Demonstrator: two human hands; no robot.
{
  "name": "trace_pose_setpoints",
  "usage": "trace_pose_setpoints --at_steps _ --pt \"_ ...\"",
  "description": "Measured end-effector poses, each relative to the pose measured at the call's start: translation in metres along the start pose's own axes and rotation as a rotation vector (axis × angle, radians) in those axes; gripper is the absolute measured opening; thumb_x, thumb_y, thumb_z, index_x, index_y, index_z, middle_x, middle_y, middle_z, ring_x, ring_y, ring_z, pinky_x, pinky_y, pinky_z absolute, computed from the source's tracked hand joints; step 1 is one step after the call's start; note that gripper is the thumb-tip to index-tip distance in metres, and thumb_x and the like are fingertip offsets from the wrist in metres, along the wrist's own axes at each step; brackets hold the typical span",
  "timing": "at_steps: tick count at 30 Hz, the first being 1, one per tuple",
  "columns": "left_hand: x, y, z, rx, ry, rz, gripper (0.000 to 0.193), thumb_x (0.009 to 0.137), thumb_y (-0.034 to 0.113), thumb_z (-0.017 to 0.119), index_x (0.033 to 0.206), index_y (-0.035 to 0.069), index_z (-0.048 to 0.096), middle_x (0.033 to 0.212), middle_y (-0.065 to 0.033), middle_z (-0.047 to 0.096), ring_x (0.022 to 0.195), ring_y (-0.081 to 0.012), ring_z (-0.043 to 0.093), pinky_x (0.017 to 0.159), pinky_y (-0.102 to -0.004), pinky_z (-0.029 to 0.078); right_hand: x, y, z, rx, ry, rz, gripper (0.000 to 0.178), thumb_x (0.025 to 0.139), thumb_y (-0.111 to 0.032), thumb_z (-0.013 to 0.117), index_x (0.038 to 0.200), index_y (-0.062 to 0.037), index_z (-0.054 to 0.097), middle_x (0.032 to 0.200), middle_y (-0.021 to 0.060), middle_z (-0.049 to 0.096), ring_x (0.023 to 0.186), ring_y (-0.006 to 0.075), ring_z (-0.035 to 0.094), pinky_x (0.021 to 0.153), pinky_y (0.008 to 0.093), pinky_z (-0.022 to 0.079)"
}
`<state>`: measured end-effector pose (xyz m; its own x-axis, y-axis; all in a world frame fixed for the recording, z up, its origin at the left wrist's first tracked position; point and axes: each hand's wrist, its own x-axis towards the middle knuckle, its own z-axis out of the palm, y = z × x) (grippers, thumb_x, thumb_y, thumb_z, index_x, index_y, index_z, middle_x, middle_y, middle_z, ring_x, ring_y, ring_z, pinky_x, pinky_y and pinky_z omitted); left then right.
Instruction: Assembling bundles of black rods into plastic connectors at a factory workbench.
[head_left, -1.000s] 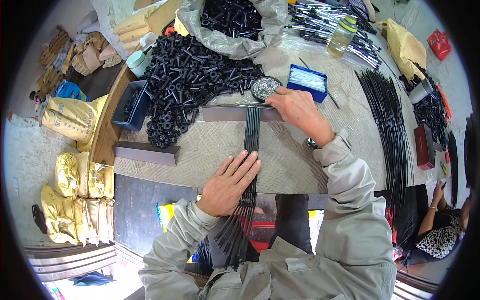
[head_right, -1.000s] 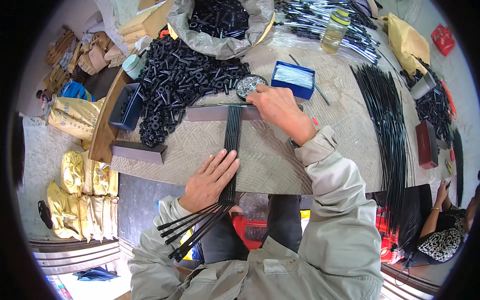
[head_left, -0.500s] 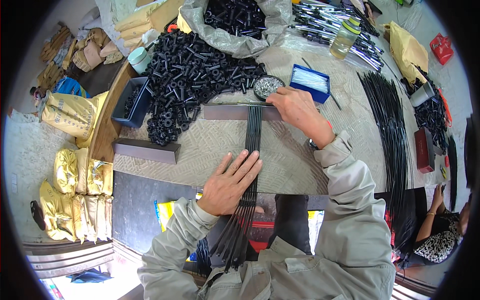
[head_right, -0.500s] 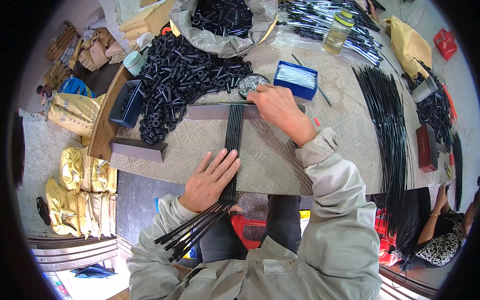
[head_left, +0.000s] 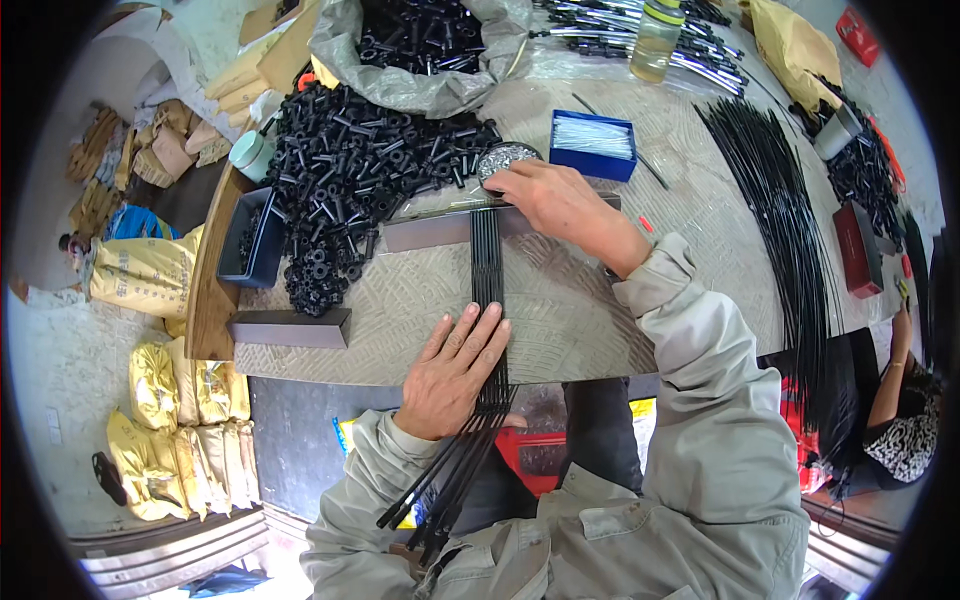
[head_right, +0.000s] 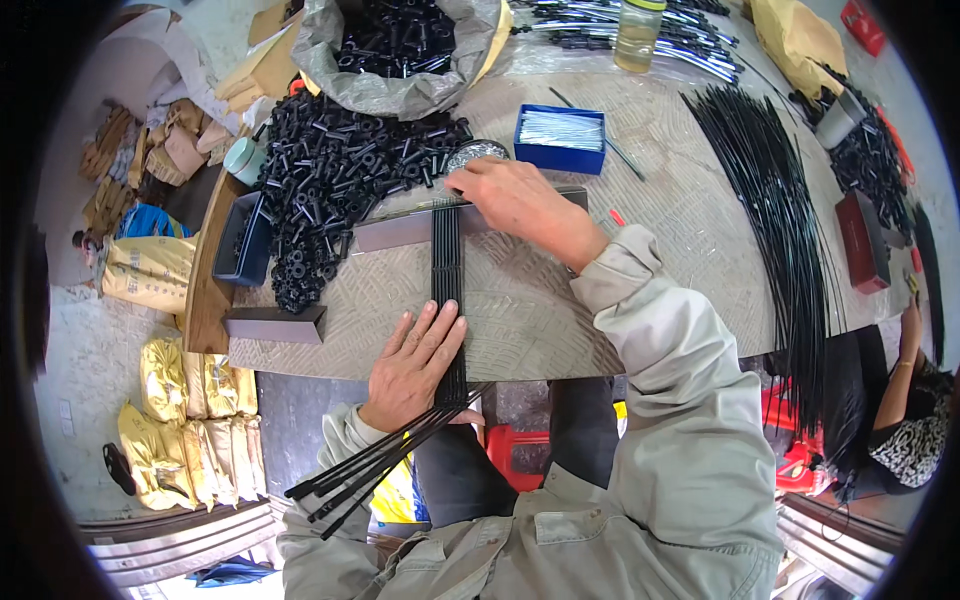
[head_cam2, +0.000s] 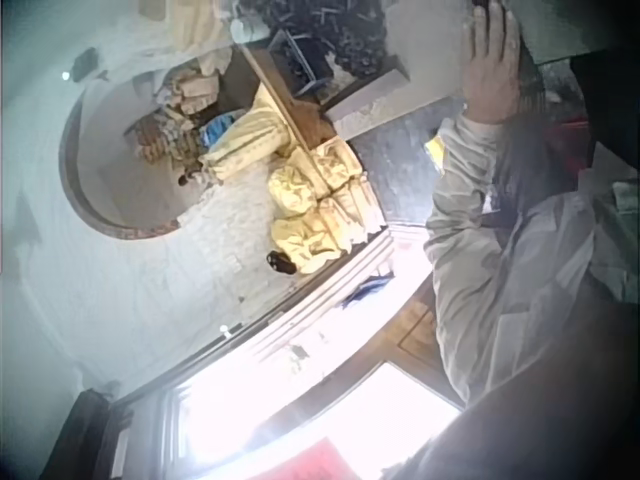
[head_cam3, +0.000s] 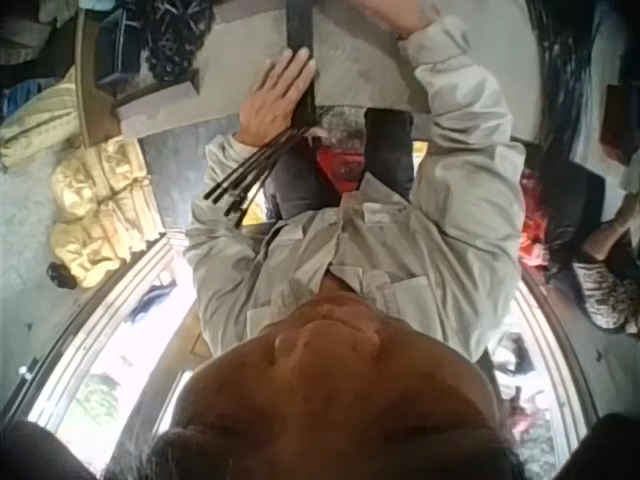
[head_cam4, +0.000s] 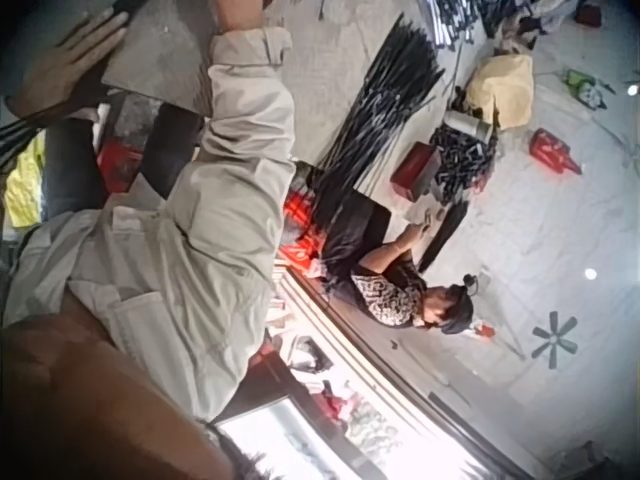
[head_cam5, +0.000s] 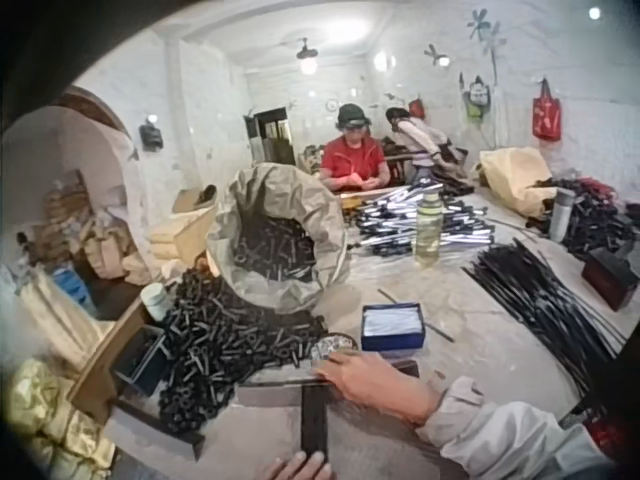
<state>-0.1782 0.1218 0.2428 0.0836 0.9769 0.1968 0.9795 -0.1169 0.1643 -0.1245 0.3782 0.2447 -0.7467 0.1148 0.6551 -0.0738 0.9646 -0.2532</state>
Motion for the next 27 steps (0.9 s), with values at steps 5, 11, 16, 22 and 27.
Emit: trace_pose_setpoints --at_steps 5,11,16,22,27 --pt "0.002 0.003 -0.003 0.004 -0.014 -0.006 0.095 0.061 0.067 0.059 0.129 0.003 0.041 0.136 -0.0145 0.037 0.127 -0.0327 0.032 0.104 -0.0443 0.023 -0.003 0.01 -0.021 -0.199 -0.24 0.11 0.008 0.076 -0.01 0.056 0.082 -0.006 0.061 0.082 0.0079 0.056 0.078 0.0276 0.057 0.066 0.0364 0.047" --pt "0.004 -0.004 0.001 -0.018 0.021 -0.023 0.081 0.072 0.059 0.052 0.131 0.006 0.038 0.138 -0.0114 0.034 0.128 -0.032 0.03 0.103 -0.0426 0.027 0.0 0.021 -0.017 -0.275 -0.009 0.089 0.009 0.075 -0.015 0.059 0.08 -0.0081 0.063 0.083 0.0072 0.059 0.08 0.0267 0.058 0.066 0.0374 0.047" --pt "0.006 0.001 0.002 0.003 0.046 -0.031 0.078 0.074 0.054 0.054 0.132 0.006 0.036 0.139 -0.0099 0.033 0.129 -0.0322 0.029 0.103 -0.0421 0.029 -0.004 0.07 -0.062 -0.348 0.053 0.44 0.007 0.072 -0.014 0.062 0.078 -0.0118 0.064 0.079 0.0077 0.059 0.081 0.0271 0.058 0.067 0.0375 0.047" --pt "0.003 -0.01 0.005 0.061 0.052 0.034 0.076 0.072 0.048 0.059 0.131 0.005 0.037 0.138 -0.0107 0.035 0.128 -0.0329 0.03 0.102 -0.0404 0.031 0.008 0.101 -0.06 -0.448 -0.288 0.349 0.002 0.072 -0.01 0.059 0.072 -0.0084 0.059 0.08 0.0088 0.06 0.082 0.0291 0.058 0.066 0.0387 0.046" --pt "-0.006 -0.007 0.004 -0.028 0.071 0.003 0.066 0.07 0.009 0.055 0.134 0.01 0.035 0.141 -0.0057 0.031 0.129 -0.0302 0.03 0.102 -0.04 0.031 0.002 0.11 -0.067 -0.473 -0.221 0.107 0.003 0.074 -0.007 0.056 0.077 -0.0063 0.055 0.082 0.0106 0.06 0.075 0.032 0.057 0.063 0.0413 0.045"
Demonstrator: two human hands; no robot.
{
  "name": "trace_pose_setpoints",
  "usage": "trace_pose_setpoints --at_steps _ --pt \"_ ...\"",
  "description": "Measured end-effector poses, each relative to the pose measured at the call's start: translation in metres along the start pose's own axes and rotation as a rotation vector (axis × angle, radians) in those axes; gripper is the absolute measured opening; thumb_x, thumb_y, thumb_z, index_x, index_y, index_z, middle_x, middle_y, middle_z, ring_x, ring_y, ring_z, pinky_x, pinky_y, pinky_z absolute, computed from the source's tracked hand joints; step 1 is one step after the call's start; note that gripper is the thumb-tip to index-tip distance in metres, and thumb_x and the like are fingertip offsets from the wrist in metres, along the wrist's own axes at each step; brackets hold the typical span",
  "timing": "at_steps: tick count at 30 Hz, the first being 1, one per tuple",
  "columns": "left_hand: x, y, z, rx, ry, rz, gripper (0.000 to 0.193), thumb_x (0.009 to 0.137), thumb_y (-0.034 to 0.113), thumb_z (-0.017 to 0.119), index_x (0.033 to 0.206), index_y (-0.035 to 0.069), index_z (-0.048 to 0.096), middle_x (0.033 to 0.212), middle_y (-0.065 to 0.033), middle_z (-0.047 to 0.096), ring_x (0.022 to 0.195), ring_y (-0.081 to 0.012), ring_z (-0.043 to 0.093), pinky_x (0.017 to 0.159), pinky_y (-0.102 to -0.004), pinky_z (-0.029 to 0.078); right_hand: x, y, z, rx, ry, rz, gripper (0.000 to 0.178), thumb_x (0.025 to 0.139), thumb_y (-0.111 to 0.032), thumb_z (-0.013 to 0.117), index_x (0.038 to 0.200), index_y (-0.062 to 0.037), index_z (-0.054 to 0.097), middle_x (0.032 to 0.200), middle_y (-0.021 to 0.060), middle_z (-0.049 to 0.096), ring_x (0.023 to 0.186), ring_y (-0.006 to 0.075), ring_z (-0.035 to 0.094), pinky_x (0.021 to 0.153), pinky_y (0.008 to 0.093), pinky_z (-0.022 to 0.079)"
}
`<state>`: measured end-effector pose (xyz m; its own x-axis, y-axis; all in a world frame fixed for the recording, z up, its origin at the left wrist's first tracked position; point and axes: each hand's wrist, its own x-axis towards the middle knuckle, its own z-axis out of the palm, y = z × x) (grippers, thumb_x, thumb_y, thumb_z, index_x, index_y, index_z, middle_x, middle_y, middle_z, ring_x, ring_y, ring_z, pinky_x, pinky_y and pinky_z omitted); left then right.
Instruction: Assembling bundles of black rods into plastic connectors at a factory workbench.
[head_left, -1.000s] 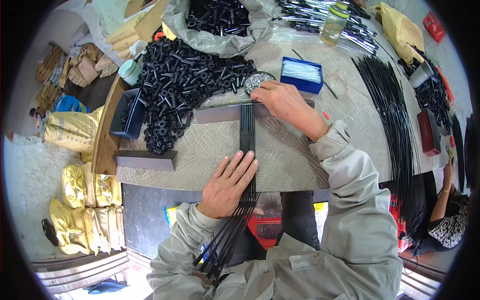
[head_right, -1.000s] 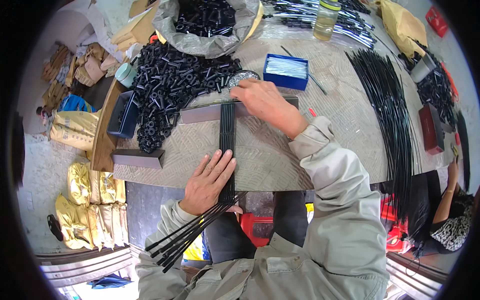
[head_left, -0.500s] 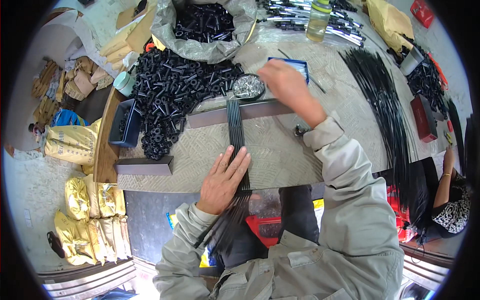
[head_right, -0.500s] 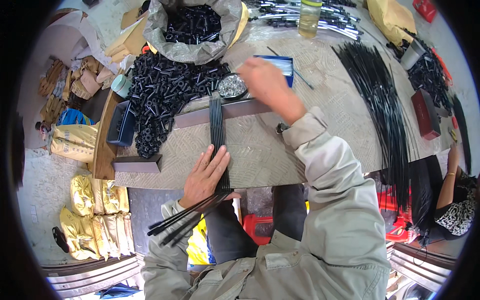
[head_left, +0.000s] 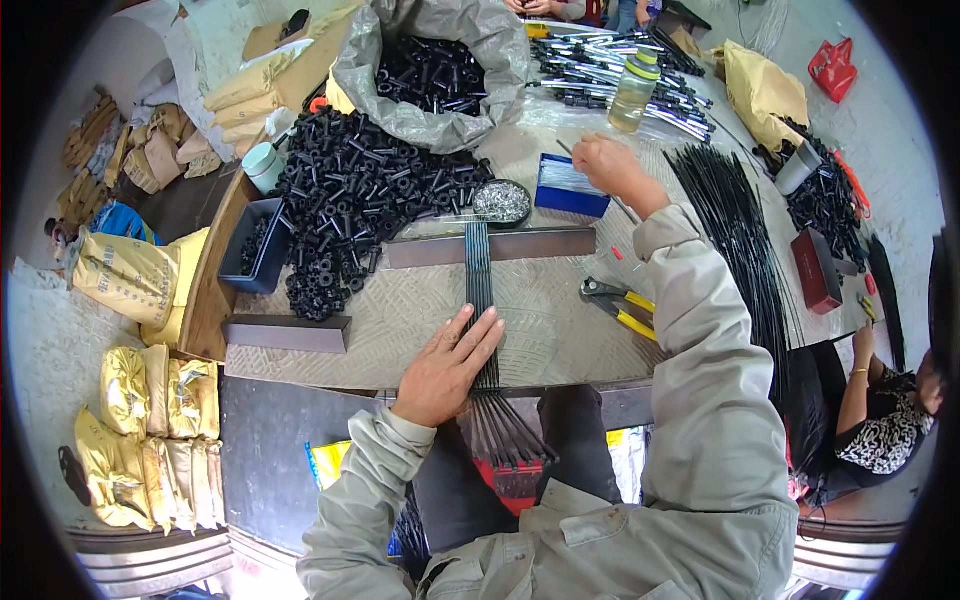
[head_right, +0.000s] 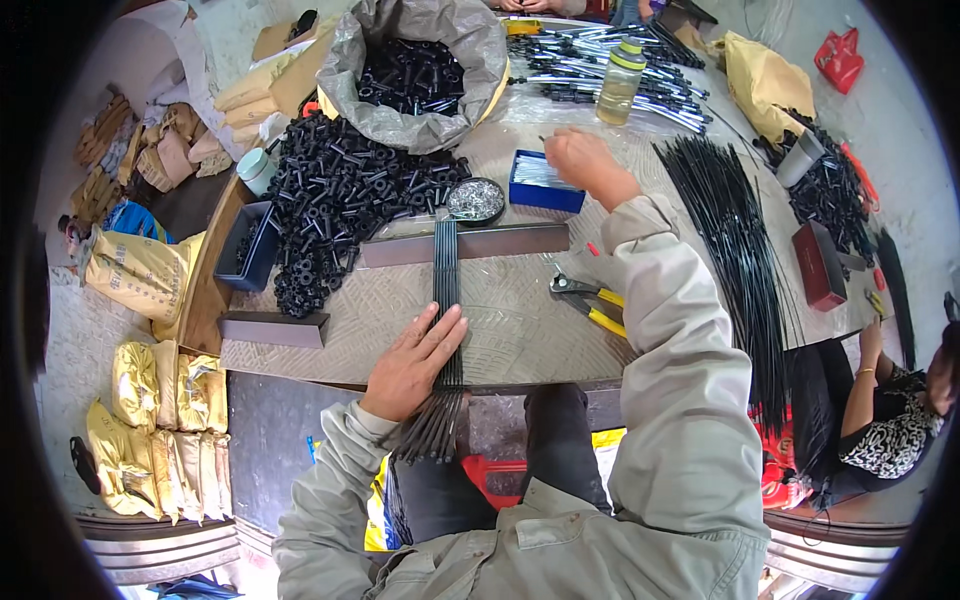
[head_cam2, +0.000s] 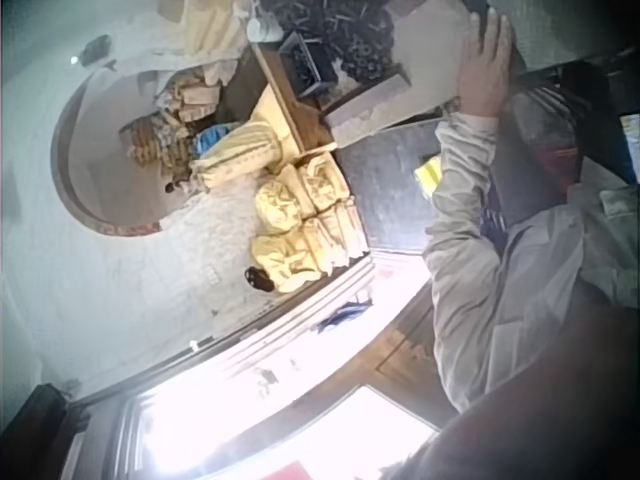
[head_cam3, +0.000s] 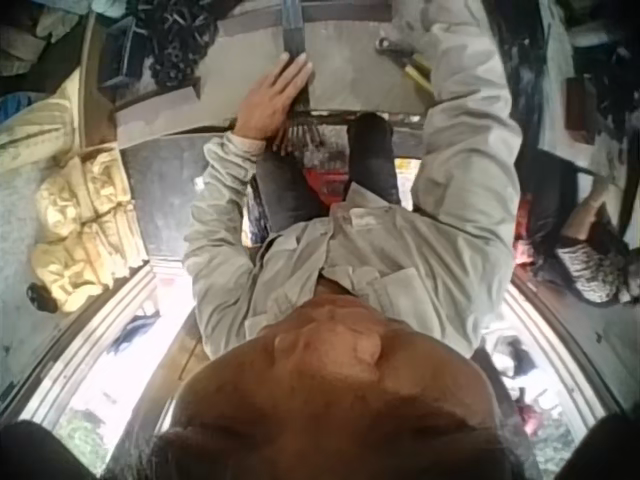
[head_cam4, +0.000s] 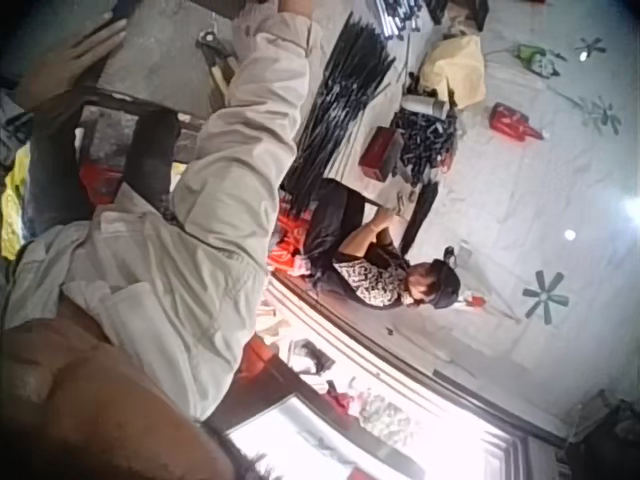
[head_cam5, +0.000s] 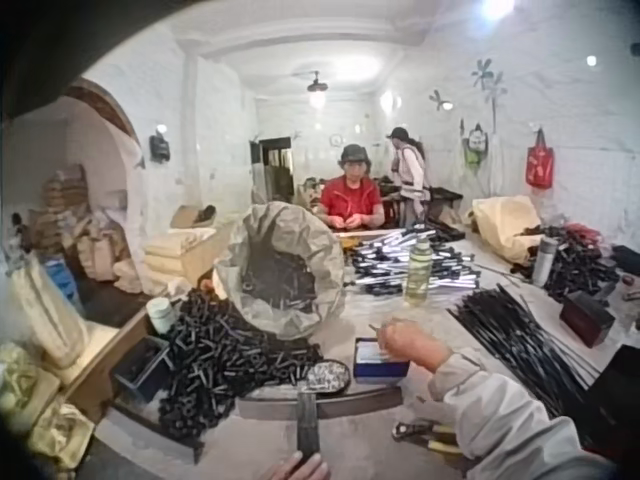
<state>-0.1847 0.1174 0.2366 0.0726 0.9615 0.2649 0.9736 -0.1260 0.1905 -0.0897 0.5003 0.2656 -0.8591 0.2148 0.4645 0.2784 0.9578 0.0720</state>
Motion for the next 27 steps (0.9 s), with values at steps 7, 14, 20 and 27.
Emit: trace_pose_setpoints --at_steps 7,14,20,27 --pt "-0.001 -0.007 0.012 0.035 0.045 0.013 0.065 0.072 0.01 0.056 0.134 0.01 0.035 0.141 -0.0058 0.03 0.128 -0.0302 0.03 0.103 -0.0387 0.031 -0.014 -0.064 -0.037 0.738 0.184 0.403 0.01 0.085 -0.008 0.047 0.094 -0.0073 0.051 0.079 0.0073 0.059 0.06 0.0165 0.056 0.05 0.0282 0.041" --pt "-0.002 0.022 -0.031 -0.359 0.181 0.045 0.065 0.076 0.007 0.061 0.135 0.006 0.033 0.139 -0.0092 0.033 0.128 -0.0251 0.032 0.103 -0.0353 0.029 -0.104 -0.188 -0.174 1.159 0.141 0.39 0.017 0.089 -0.007 0.041 0.102 -0.0032 0.052 0.075 0.0022 0.056 0.062 0.0045 0.049 0.052 0.0159 0.033" --pt "0.003 0.059 -0.101 -1.331 0.276 0.068 0.048 0.079 0.0 0.062 0.124 -0.001 0.046 0.12 -0.0128 0.054 0.112 -0.017 0.05 0.095 -0.029 0.038 -0.12 -0.246 -0.216 0.583 0.361 -0.144 0.013 0.077 0.001 0.058 0.089 -0.0015 0.058 0.073 0.0082 0.055 0.059 0.0177 0.055 0.052 0.0252 0.042" --pt "0.001 0.071 -0.115 -1.229 0.289 -0.026 0.027 0.082 -0.002 0.058 0.109 -0.003 0.058 0.102 -0.012 0.063 0.096 -0.0151 0.059 0.083 -0.0235 0.046 -0.114 -0.255 -0.205 0.398 0.461 -0.118 0.023 0.072 0.0 0.063 0.093 -0.0062 0.06 0.073 0.0081 0.051 0.056 0.0217 0.053 0.048 0.0293 0.042"
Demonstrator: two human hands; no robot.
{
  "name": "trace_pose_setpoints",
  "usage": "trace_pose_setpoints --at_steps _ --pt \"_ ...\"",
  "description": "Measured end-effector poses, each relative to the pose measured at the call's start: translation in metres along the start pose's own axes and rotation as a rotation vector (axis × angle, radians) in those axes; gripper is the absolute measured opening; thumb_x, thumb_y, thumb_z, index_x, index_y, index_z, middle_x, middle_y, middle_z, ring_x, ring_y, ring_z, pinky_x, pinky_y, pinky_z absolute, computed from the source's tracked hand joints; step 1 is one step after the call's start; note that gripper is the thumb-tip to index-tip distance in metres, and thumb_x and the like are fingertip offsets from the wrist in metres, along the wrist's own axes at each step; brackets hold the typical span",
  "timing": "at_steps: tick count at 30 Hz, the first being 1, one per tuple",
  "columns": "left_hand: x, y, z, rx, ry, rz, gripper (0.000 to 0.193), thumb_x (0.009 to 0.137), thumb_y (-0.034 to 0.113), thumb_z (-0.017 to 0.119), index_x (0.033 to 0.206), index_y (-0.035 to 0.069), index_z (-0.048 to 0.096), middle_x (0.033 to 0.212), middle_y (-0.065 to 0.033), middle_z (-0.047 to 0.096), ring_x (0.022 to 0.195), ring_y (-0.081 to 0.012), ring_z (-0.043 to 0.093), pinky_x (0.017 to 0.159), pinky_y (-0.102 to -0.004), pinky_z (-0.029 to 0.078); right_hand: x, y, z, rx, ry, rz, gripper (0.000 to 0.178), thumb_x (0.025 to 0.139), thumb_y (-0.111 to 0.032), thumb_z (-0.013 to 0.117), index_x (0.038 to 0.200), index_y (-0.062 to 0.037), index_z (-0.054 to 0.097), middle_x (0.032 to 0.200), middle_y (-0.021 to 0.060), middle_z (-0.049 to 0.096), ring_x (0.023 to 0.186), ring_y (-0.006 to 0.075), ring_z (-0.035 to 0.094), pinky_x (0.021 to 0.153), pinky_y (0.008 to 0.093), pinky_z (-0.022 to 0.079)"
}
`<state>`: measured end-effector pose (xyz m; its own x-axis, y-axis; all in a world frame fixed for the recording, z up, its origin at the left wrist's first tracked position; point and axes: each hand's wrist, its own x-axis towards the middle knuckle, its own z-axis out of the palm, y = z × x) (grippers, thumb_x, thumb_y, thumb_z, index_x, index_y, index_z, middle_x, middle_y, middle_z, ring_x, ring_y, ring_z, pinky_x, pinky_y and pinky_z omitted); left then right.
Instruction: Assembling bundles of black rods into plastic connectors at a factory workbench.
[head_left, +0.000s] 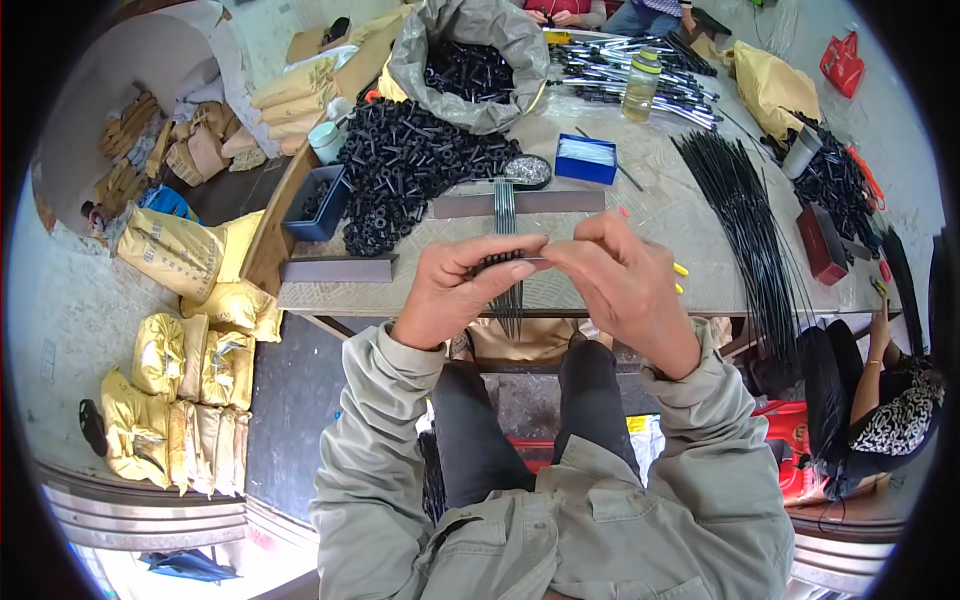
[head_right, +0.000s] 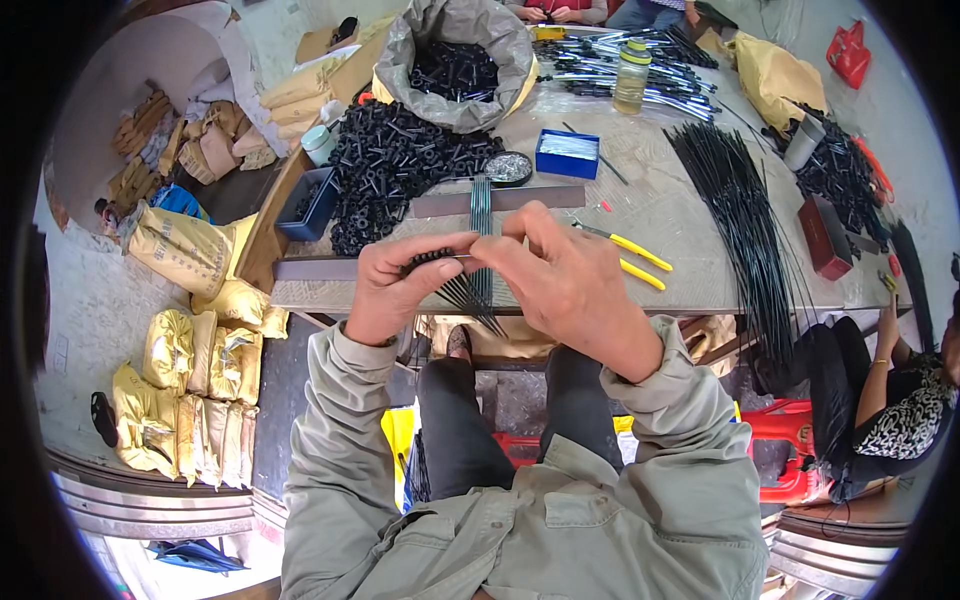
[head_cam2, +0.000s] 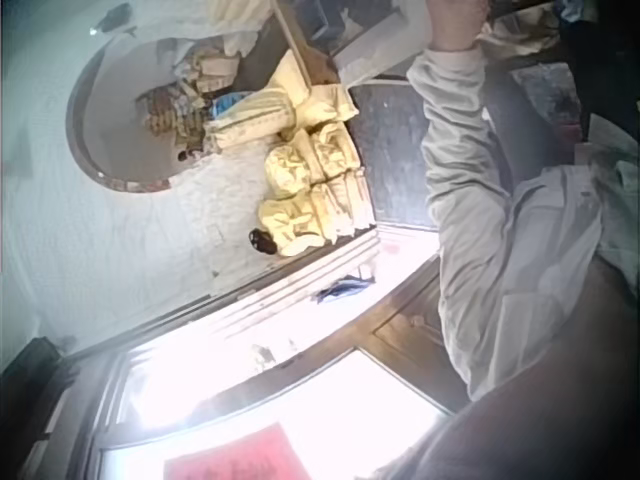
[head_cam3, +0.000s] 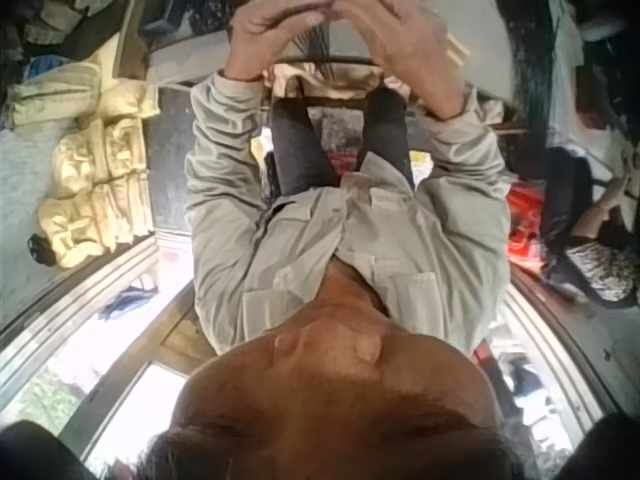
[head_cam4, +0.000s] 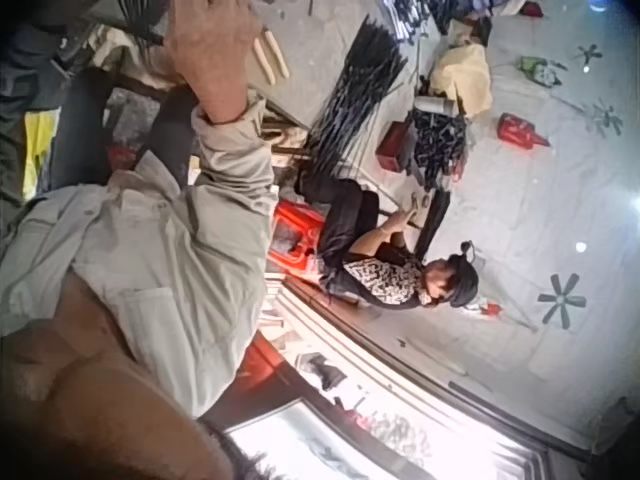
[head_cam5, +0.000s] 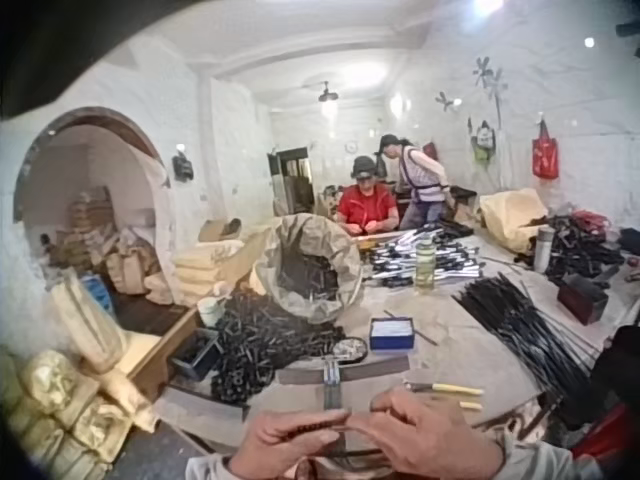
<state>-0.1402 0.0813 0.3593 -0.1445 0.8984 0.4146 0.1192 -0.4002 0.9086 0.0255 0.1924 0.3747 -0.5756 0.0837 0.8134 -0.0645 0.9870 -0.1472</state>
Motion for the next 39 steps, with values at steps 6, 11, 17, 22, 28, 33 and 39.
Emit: trace_pose_setpoints --at_steps 6,11,17,22,28,33,39 --pt "0.003 -0.004 -0.003 -0.093 0.031 -0.052 0.024 0.082 -0.002 0.059 0.105 -0.003 0.06 0.097 -0.0109 0.064 0.088 -0.0133 0.061 0.079 -0.0229 0.048 -0.008 0.011 0.01 0.2 0.058 0.077 0.035 0.066 0.004 0.067 0.098 -0.0097 0.064 0.071 0.0066 0.047 0.056 0.0183 0.049 0.048 0.0255 0.038" --pt "0.007 -0.014 -0.015 0.003 -0.026 -0.084 0.023 0.08 -0.002 0.061 0.103 -0.003 0.062 0.093 -0.0101 0.065 0.086 -0.013 0.062 0.077 -0.0228 0.048 -0.009 0.011 0.006 0.184 0.079 0.05 0.039 0.064 0.006 0.067 0.099 -0.0107 0.065 0.07 0.0053 0.044 0.056 0.0157 0.047 0.048 0.0237 0.036" --pt "0.011 -0.008 -0.002 0.031 0.053 0.033 0.021 0.079 -0.004 0.059 0.1 -0.005 0.062 0.086 -0.0149 0.066 0.079 -0.0182 0.064 0.074 -0.027 0.051 -0.003 0.014 0.007 0.005 0.052 -0.004 0.038 0.064 0.003 0.064 0.099 -0.0127 0.066 0.07 0.0041 0.044 0.054 0.0148 0.046 0.046 0.0248 0.037" --pt "0.012 -0.006 -0.006 0.082 0.054 0.053 0.022 0.079 -0.004 0.059 0.101 -0.004 0.062 0.086 -0.0143 0.066 0.079 -0.0182 0.064 0.073 -0.0268 0.051 0.006 0.016 0.01 0.039 0.046 -0.001 0.041 0.062 0.006 0.065 0.099 -0.0115 0.066 0.069 0.0046 0.041 0.055 0.015 0.045 0.046 0.024 0.035" --pt "0.014 -0.008 -0.007 0.1 0.061 0.041 0.023 0.079 -0.004 0.06 0.101 -0.004 0.062 0.087 -0.014 0.066 0.079 -0.0183 0.064 0.072 -0.0267 0.052 0.002 0.019 0.012 0.147 0.036 0.074 0.041 0.063 0.006 0.063 0.099 -0.0118 0.066 0.07 0.0046 0.041 0.056 0.0145 0.045 0.045 0.0249 0.035" --pt "0.014 -0.009 -0.008 0.106 0.055 0.021 0.021 0.079 -0.001 0.063 0.1 -0.002 0.064 0.085 -0.0086 0.067 0.078 -0.0101 0.062 0.07 -0.0211 0.049 0.005 0.018 0.006 -0.032 0.029 -0.061 0.043 0.062 0.005 0.063 0.101 -0.012 0.066 0.07 0.0047 0.044 0.058 0.0147 0.047 0.046 0.0261 0.039" --pt "0.014 -0.01 -0.008 0.247 -0.02 0.15 0.022 0.076 0.003 0.067 0.098 -0.001 0.064 0.086 -0.008 0.067 0.075 -0.0111 0.062 0.067 -0.0231 0.049 0.013 0.019 -0.001 -0.102 0.019 -0.272 0.044 0.06 0.003 0.064 0.101 -0.009 0.064 0.073 0.0045 0.047 0.057 0.0142 0.049 0.046 0.0252 0.041"
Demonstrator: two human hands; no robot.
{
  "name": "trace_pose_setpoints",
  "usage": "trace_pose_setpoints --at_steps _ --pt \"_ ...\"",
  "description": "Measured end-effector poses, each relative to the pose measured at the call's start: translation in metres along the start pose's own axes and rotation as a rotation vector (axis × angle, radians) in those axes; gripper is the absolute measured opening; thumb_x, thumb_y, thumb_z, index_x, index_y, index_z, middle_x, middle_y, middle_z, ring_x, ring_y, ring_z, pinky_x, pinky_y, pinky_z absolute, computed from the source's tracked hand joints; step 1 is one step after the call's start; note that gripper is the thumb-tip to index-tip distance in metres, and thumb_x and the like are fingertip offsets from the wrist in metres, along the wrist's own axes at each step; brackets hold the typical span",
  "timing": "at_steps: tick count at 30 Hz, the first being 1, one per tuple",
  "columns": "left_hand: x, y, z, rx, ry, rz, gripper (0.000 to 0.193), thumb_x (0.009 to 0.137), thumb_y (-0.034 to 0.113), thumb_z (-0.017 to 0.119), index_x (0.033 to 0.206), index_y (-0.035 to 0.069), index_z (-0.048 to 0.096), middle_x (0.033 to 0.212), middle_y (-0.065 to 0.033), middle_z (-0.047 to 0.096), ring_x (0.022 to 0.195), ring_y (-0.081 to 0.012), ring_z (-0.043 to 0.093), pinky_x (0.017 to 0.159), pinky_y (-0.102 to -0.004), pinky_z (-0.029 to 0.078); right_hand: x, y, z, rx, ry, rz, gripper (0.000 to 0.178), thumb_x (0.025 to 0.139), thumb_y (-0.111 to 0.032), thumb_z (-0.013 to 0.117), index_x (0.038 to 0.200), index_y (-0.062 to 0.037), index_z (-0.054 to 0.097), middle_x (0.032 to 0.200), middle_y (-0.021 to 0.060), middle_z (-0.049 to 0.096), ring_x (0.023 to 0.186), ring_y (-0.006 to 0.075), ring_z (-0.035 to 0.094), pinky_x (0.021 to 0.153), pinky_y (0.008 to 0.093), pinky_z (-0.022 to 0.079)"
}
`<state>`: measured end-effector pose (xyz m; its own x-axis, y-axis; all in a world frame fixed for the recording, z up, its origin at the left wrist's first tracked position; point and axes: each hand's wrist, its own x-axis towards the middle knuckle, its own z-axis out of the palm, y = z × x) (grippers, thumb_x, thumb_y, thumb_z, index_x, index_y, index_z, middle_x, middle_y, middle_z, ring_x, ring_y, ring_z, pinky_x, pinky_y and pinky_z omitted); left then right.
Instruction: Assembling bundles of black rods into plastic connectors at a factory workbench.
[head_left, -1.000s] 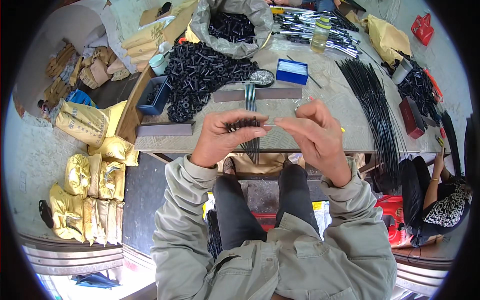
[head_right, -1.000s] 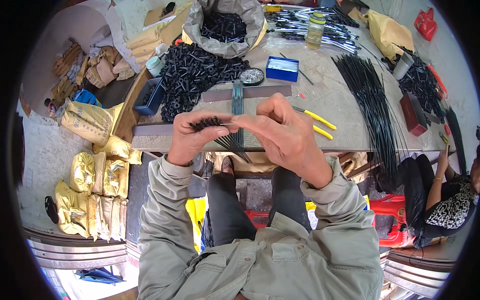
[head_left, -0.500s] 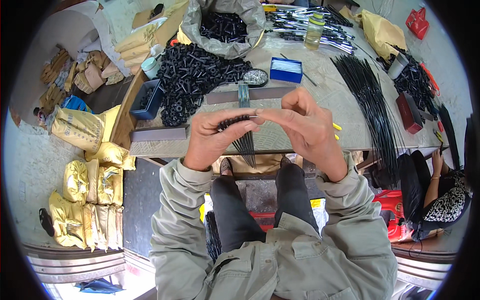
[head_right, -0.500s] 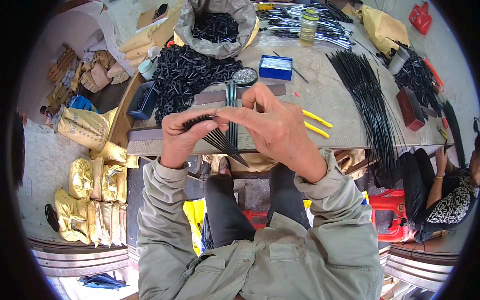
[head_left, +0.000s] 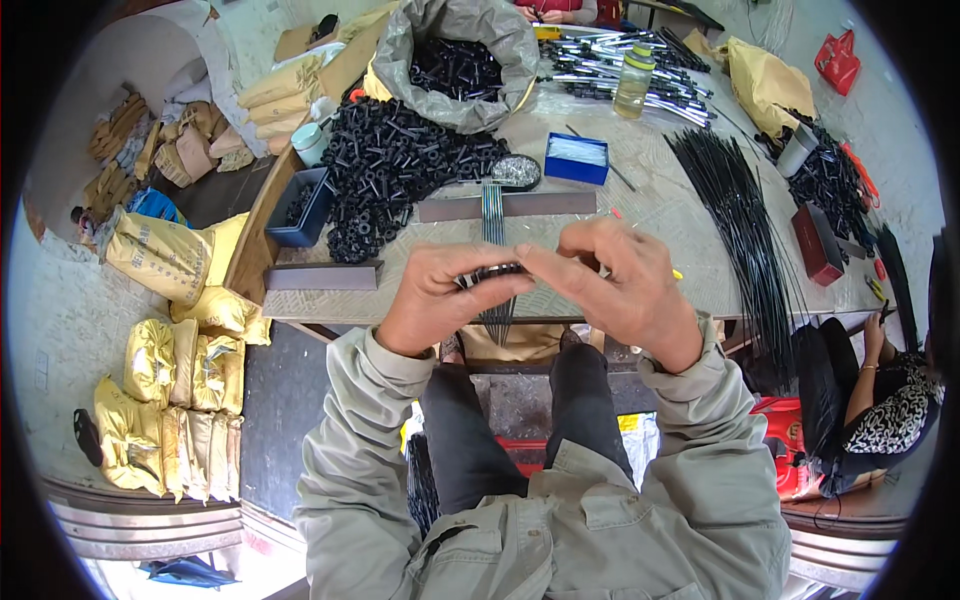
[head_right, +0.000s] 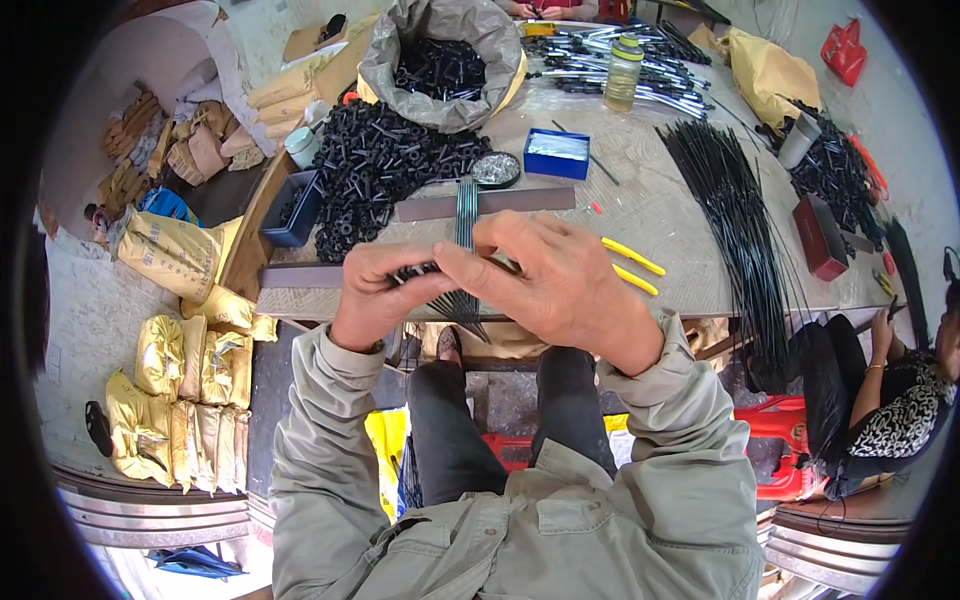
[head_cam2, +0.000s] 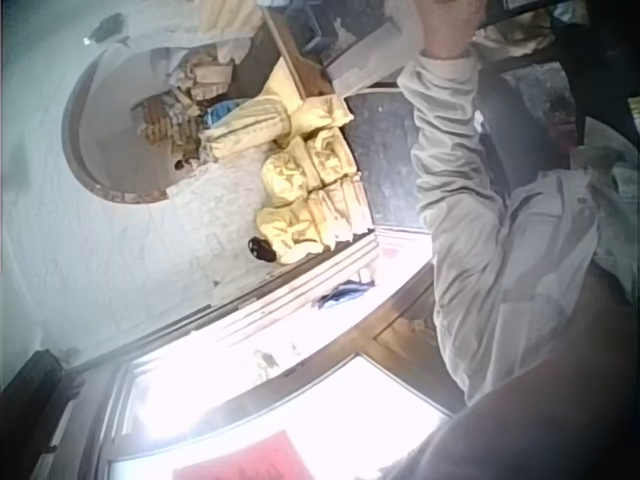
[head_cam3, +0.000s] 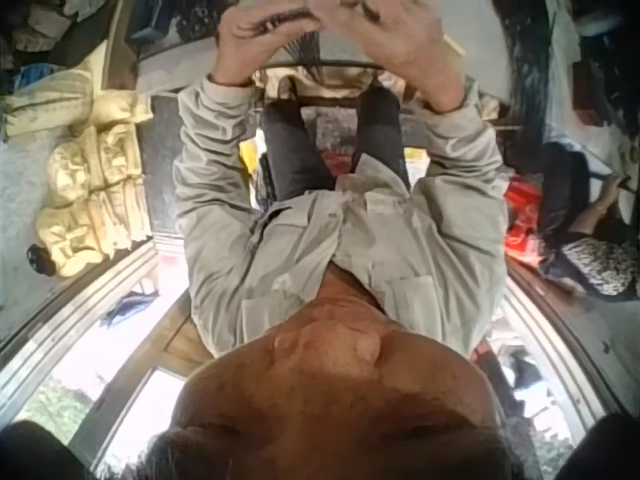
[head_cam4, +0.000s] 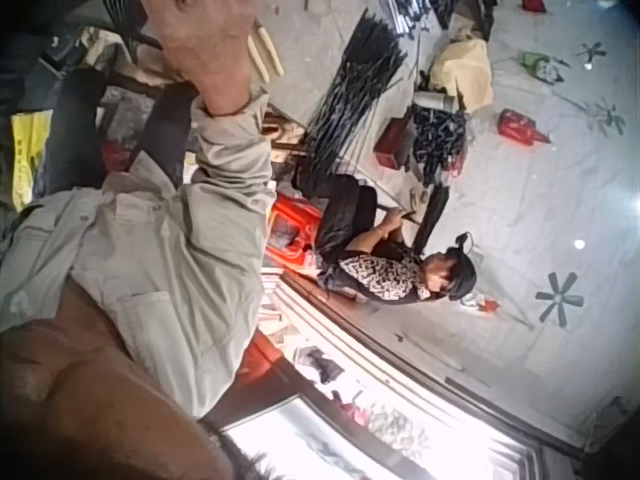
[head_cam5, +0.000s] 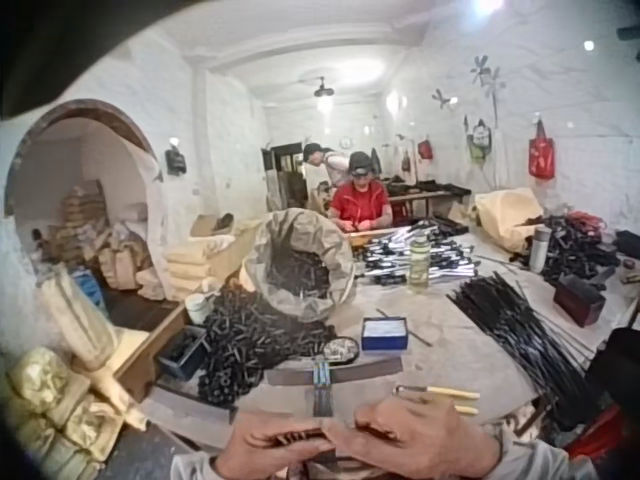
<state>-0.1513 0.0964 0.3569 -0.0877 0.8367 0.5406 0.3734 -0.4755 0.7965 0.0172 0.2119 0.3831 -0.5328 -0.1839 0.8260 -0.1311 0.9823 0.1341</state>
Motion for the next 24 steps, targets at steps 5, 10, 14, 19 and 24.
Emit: trace_pose_setpoints --at_steps 5,10,14,19,24 --pt "0.004 -0.001 -0.004 0.184 -0.087 0.123 0.028 0.071 0.012 0.072 0.095 0.001 0.064 0.083 -0.0102 0.066 0.07 -0.019 0.063 0.062 -0.0257 0.048 -0.001 0.004 0.0 0.12 -0.014 0.044 0.035 0.062 0.002 0.066 0.096 -0.0055 0.063 0.078 0.0059 0.05 0.058 0.0158 0.051 0.046 0.025 0.042" --pt "0.005 -0.003 -0.003 0.253 -0.084 0.146 0.035 0.065 0.018 0.075 0.093 0.002 0.064 0.08 -0.0117 0.064 0.067 -0.0257 0.062 0.059 -0.0273 0.047 0.003 -0.002 -0.008 0.082 -0.082 0.044 0.027 0.065 0.002 0.067 0.091 -0.0042 0.062 0.079 0.0075 0.052 0.059 0.019 0.053 0.047 0.0273 0.042" --pt "0.005 -0.007 -0.004 0.242 -0.088 0.184 0.035 0.065 0.019 0.075 0.093 0.002 0.064 0.081 -0.0116 0.064 0.067 -0.0251 0.062 0.059 -0.0274 0.047 0.0 -0.002 -0.006 0.203 -0.112 0.16 0.026 0.066 0.002 0.066 0.092 -0.0035 0.061 0.078 0.0082 0.052 0.06 0.0206 0.054 0.048 0.0287 0.042" --pt "0.004 -0.003 -0.001 0.239 -0.063 0.205 0.035 0.064 0.019 0.075 0.093 0.002 0.064 0.081 -0.0121 0.064 0.067 -0.0256 0.062 0.058 -0.0276 0.047 0.0 0.0 0.001 0.426 -0.03 0.221 0.027 0.07 0.002 0.064 0.096 -0.0027 0.059 0.078 0.0093 0.052 0.062 0.0227 0.054 0.05 0.0292 0.043" --pt "0.002 -0.003 -0.004 0.293 -0.064 0.206 0.036 0.063 0.02 0.076 0.093 0.002 0.064 0.081 -0.0125 0.064 0.067 -0.0269 0.062 0.059 -0.028 0.047 0.01 0.001 -0.011 0.179 -0.163 0.003 0.029 0.071 0.003 0.064 0.099 -0.0021 0.058 0.078 0.0105 0.052 0.064 0.0251 0.055 0.052 0.0302 0.044"
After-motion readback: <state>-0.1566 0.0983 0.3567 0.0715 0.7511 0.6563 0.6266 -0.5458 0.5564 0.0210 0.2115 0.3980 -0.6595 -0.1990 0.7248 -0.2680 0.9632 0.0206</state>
